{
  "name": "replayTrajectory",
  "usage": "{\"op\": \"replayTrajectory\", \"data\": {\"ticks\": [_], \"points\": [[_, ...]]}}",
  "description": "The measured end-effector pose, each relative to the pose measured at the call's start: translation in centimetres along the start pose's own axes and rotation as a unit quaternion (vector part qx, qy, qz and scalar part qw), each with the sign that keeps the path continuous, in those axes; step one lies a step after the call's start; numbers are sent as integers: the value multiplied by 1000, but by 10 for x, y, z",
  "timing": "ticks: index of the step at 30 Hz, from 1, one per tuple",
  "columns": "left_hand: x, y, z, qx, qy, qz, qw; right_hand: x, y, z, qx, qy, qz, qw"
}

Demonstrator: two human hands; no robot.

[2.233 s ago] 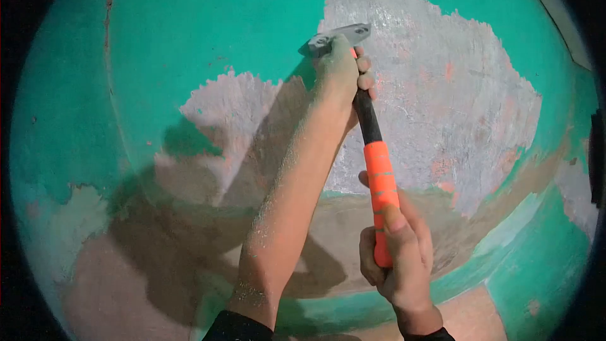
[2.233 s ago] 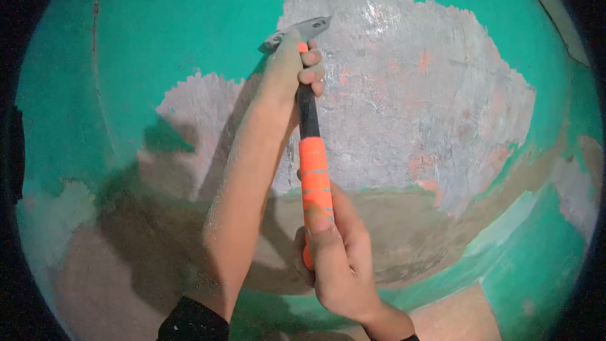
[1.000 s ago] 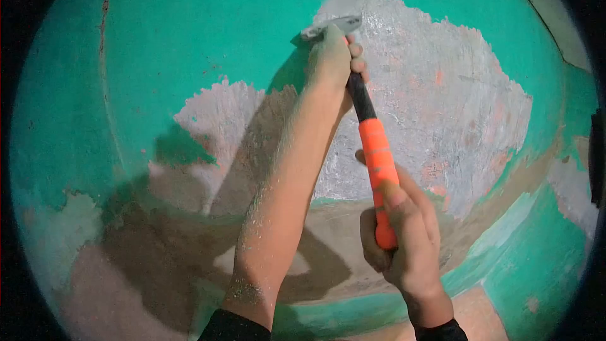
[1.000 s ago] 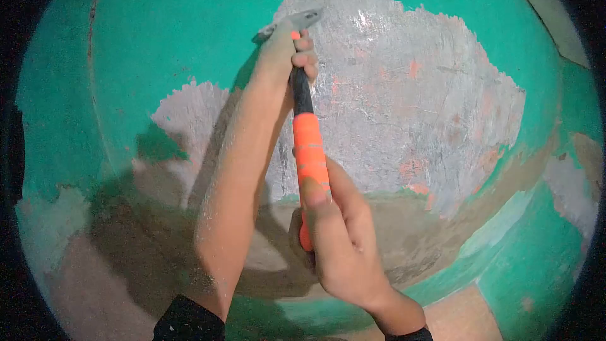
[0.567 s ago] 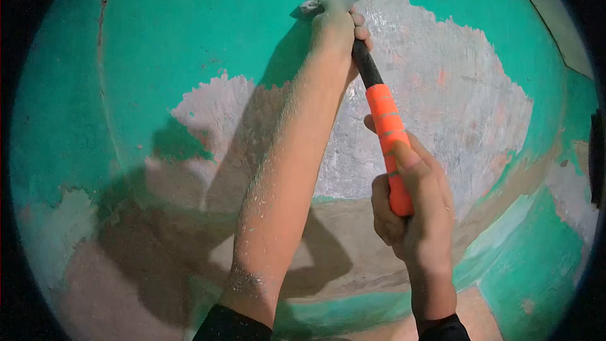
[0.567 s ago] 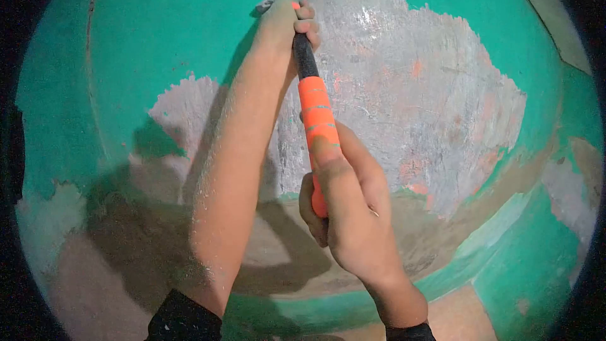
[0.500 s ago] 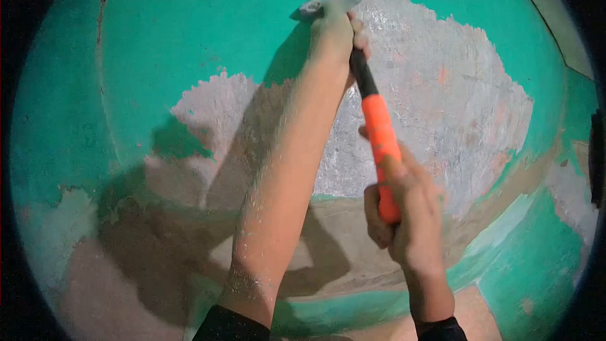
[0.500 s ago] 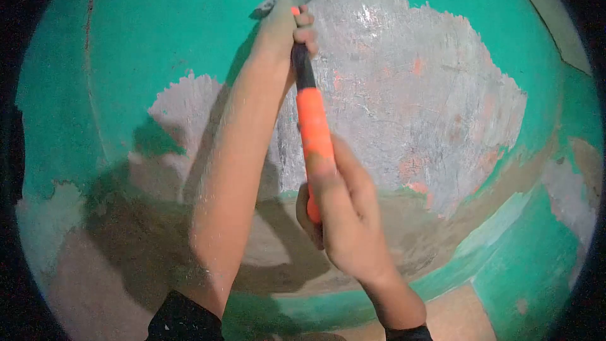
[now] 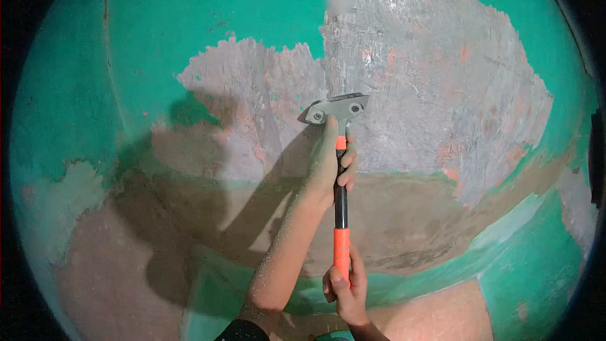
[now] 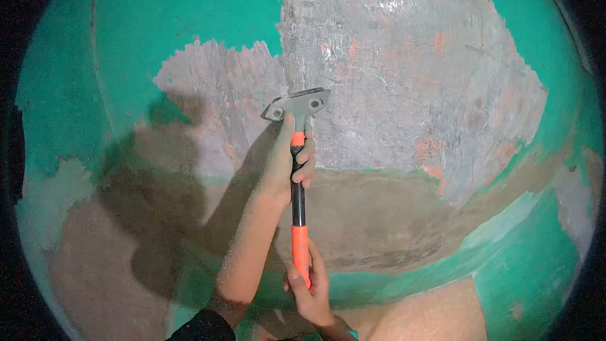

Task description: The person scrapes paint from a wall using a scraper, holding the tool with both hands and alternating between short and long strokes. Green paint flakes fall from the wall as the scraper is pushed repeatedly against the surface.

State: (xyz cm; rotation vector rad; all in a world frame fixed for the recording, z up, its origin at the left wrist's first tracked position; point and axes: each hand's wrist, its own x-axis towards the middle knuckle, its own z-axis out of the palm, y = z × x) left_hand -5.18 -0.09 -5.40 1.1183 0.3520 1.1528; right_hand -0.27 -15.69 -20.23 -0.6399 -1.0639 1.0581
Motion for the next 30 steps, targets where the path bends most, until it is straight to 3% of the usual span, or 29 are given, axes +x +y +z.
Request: {"op": "replayTrajectory", "data": {"ticks": [5,8,11,20,24,27,30], "points": [[3,5,0,-27,6,-23,999,-12,15,-6,-26,14,-38,999],[6,4,3,-26,-2,-5,1000,-10,25,-14,-88,1,-106,991],[10,8,7,6,-19,4,1000,-4,28,-26,-157,-2,-116,981],[27,25,35,-62,2,35,997,22,-13,-29,-187,85,-177,962],[30,21,36,-81,-41,44,995,26,-21,-41,-207,101,-183,956],[35,21,47,-115,-52,57,990,42,-23,-55,-284,122,-274,911],[40,23,50,-93,-46,70,992,46,-37,-62,-271,97,-247,925]]}}
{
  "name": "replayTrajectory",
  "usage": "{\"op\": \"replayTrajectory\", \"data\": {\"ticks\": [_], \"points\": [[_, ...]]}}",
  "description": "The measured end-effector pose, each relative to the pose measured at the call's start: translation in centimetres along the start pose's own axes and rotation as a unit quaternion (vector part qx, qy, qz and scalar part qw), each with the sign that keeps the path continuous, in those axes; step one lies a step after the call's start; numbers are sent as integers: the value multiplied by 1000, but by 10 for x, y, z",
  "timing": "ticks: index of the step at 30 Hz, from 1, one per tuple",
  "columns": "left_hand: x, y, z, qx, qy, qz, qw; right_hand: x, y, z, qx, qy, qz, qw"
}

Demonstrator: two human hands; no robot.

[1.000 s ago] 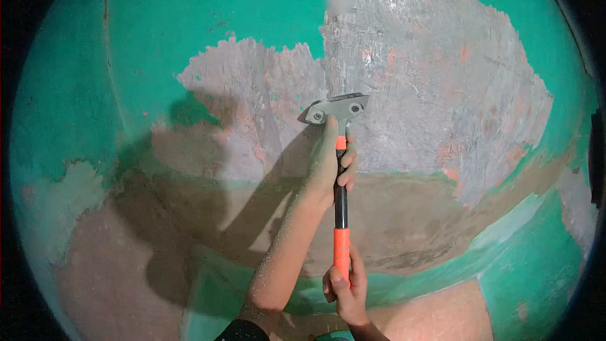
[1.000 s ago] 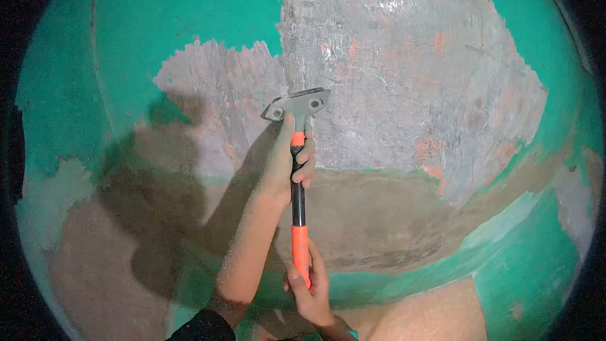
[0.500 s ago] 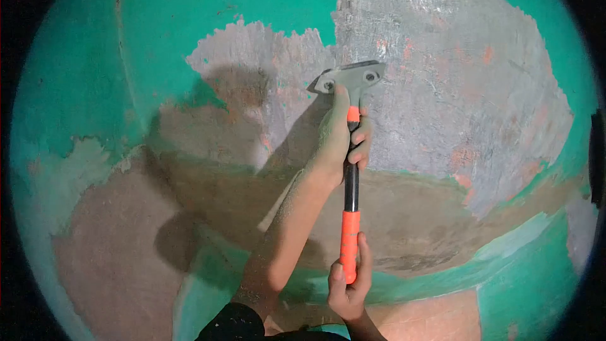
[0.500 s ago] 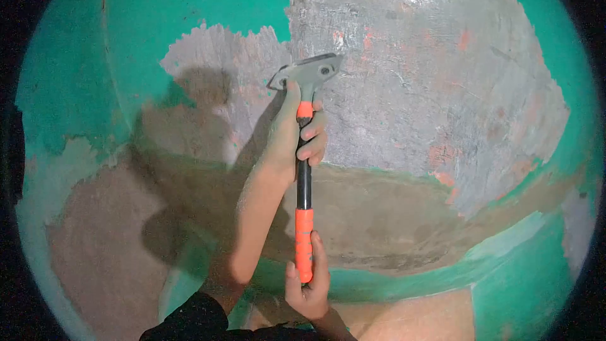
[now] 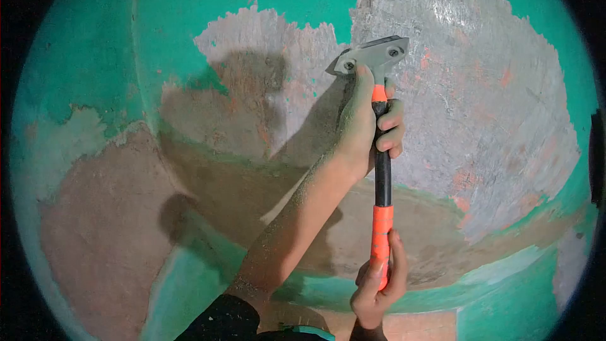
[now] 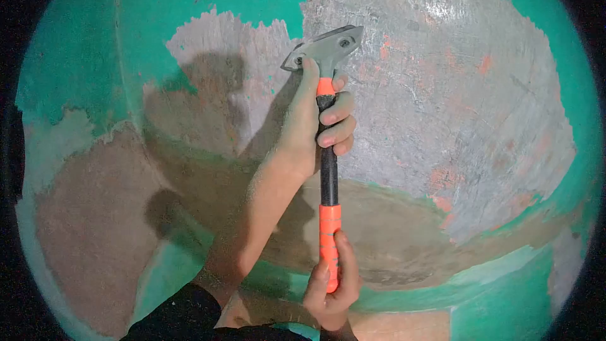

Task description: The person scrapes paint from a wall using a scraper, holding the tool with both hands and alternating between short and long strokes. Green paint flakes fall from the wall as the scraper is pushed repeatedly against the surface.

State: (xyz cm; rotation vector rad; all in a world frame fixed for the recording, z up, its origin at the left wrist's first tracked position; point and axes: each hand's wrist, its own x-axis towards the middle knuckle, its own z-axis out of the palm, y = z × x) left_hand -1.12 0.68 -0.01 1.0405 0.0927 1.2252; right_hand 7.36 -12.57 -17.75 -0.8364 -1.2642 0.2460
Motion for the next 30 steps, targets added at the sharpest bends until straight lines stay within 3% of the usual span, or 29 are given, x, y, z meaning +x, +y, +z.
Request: {"op": "replayTrajectory", "data": {"ticks": [7,8,11,14,17,18,20,23,26,30], "points": [[8,-17,-1,-18,7,29,999,63,-43,-36,107,-193,204,954],[8,-14,2,-23,18,26,999,67,-41,-35,148,-210,195,947],[6,-15,4,-71,18,26,997,65,-42,-38,134,-205,209,947],[2,-21,10,-127,30,25,991,58,-34,-45,232,-127,219,939],[3,-20,18,-157,42,28,986,52,-36,-53,237,-100,226,940],[3,-19,19,-157,41,31,986,53,-30,-53,193,-147,111,964],[9,-12,20,-163,34,42,985,52,-25,-46,134,-79,120,981],[11,-4,21,-185,32,31,982,52,-29,-40,35,-50,86,994],[6,3,26,-204,27,-3,979,52,-60,-33,-48,-82,-38,995],[12,6,18,-209,5,30,977,58,-54,-27,-26,-89,15,996]]}}
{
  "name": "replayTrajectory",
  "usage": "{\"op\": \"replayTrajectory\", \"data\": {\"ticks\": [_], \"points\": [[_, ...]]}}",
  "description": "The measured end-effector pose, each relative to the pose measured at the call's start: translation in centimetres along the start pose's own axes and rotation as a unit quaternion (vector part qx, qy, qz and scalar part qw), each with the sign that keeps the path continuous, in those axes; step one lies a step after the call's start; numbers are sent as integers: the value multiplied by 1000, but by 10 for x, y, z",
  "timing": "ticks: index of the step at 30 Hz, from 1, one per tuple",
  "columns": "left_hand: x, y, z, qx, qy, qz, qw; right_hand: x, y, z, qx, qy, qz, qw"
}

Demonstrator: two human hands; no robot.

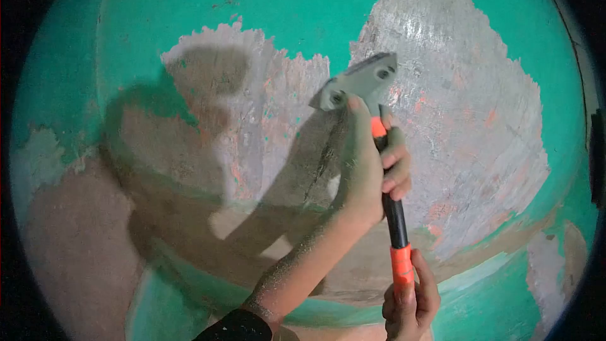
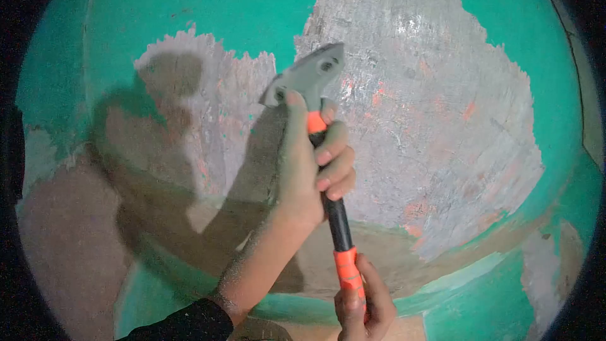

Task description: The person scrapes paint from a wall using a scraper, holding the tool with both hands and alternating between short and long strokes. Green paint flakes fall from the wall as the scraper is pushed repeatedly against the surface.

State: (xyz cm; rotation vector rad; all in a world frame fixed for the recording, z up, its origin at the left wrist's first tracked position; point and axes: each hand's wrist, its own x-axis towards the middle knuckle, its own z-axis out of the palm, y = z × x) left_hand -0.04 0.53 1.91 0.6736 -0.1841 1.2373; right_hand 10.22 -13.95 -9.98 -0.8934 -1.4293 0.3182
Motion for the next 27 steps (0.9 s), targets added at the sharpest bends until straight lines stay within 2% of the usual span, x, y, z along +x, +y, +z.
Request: {"op": "replayTrajectory", "data": {"ticks": [3,4,5,7,8,10,13,15,18,22,25,27], "points": [[-6,3,4,0,6,-20,1000,-7,-13,3,-44,-6,-12,999],[-8,4,2,9,2,-32,999,-6,-24,9,8,8,-18,1000],[-9,5,0,14,-3,-42,999,-14,-28,5,7,12,43,999],[-10,2,-2,21,-14,-67,997,-13,-21,13,-16,27,10,999],[-4,6,-6,22,-44,-35,998,-12,-21,14,-24,15,11,1000],[-5,9,-6,35,-37,-36,998,-9,-20,18,-35,-13,12,999],[-15,9,-4,6,-8,-66,998,-23,-29,21,30,-13,49,998],[-16,9,-8,12,-14,-78,997,-20,-27,29,35,-15,33,999],[-5,19,-11,64,-50,-46,996,-19,-21,36,40,-9,18,999],[-24,11,-18,47,-7,-103,994,-30,-29,44,54,7,39,998],[-14,18,-14,42,-36,-63,997,-20,-27,51,62,-8,12,998],[-15,18,-15,44,-33,-71,996,-24,-25,53,73,-6,19,997]]}}
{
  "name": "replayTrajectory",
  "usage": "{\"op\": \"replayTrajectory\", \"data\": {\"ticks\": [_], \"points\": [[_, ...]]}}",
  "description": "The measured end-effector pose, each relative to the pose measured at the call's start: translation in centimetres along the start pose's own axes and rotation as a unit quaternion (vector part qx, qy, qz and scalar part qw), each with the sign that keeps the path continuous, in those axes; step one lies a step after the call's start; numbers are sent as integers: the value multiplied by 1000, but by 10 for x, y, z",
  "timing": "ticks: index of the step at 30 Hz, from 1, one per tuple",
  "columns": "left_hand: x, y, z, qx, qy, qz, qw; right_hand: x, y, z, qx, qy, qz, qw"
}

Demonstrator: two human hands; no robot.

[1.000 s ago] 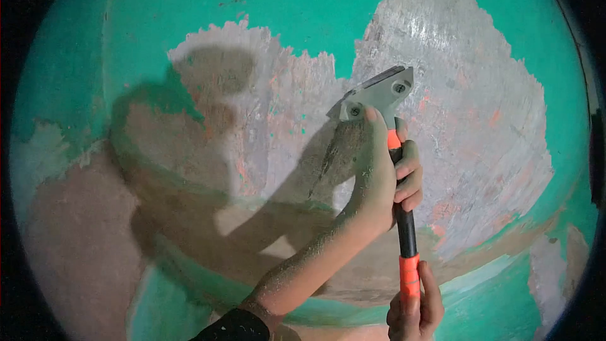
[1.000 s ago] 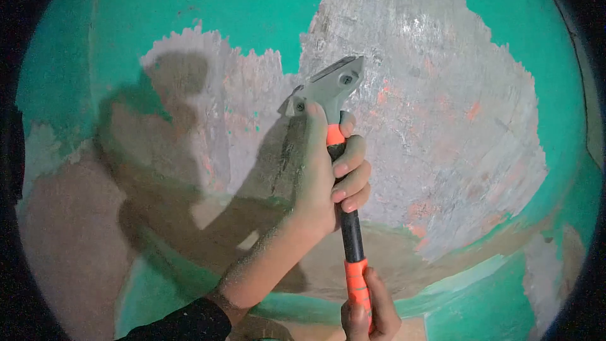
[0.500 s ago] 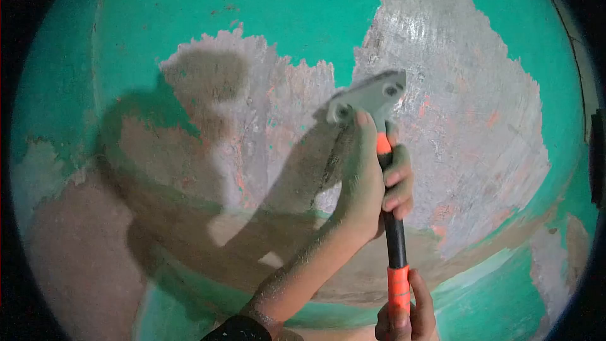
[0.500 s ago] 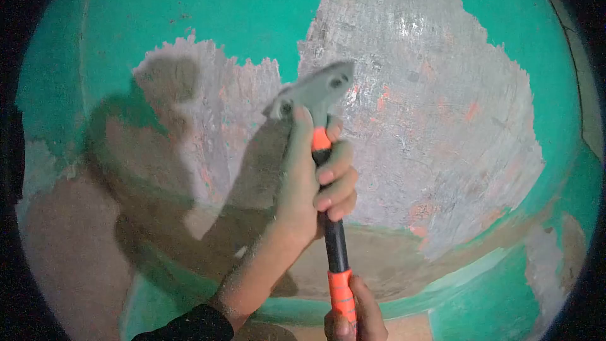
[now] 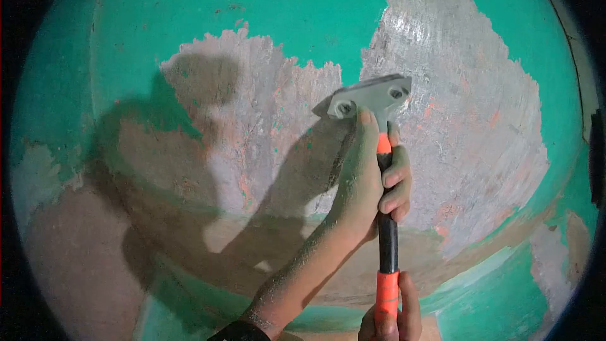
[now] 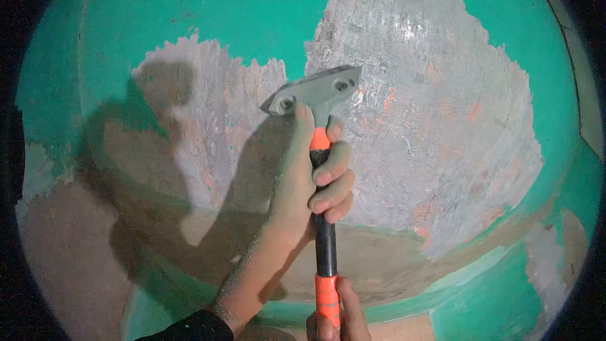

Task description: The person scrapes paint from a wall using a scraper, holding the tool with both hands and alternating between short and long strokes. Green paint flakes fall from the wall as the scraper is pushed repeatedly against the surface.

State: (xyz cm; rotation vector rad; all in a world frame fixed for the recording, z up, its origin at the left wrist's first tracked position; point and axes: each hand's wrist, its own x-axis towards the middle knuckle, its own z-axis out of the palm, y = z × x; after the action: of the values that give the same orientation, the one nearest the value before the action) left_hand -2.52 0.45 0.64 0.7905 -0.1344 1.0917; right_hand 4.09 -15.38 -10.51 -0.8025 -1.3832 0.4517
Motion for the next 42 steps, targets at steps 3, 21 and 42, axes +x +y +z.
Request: {"op": "replayTrajectory", "data": {"ticks": [3,21,42], "points": [[-10,-5,-6,9,0,-18,1000,-10,-5,3,35,0,39,999],[-8,5,-12,52,-20,3,998,-4,4,12,60,-31,-3,998],[-1,19,-8,84,-17,13,996,5,6,16,48,-37,-26,998]]}}
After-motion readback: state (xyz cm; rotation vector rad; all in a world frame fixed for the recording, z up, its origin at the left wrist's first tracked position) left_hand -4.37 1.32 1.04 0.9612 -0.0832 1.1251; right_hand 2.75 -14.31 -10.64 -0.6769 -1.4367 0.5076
